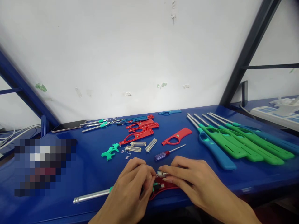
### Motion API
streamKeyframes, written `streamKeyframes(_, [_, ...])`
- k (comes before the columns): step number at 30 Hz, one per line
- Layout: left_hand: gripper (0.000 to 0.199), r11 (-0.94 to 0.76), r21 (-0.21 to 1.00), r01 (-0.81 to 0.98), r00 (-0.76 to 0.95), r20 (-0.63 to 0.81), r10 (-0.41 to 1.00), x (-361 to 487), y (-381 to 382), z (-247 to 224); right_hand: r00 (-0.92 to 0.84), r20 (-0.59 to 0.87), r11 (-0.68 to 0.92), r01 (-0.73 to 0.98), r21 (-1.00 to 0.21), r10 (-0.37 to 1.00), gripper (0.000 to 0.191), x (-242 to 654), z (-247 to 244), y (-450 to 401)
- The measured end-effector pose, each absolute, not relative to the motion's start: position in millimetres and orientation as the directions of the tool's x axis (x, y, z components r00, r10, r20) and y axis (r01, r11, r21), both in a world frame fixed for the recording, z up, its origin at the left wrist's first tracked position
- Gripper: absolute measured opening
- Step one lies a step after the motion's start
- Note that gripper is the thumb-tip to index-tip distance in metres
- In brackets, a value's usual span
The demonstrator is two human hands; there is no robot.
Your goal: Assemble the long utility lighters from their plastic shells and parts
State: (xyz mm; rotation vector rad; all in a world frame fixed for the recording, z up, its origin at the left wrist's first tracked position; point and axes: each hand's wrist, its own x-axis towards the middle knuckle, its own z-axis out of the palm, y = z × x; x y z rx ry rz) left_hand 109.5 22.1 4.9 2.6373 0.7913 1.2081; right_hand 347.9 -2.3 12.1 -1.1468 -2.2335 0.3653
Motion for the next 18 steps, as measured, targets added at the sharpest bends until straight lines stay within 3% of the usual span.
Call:
streamKeyframes(12, [0.035,-0.848,0.341,0.405,0.541,0.658,0.524,110.1,21.7,6.6,-0.455,0.396,0.601,0.650,-0.464,0.798,0.027,347.7,9.9,-2.3])
streamKeyframes(18, [0.020,-0.821,0.205,0.532,0.547,0.658,0.518,111.1,23.6,4.8,-0.407,0.367,0.546,0.680,-0.490,0.837,0.026,347.7,9.5,-4.7])
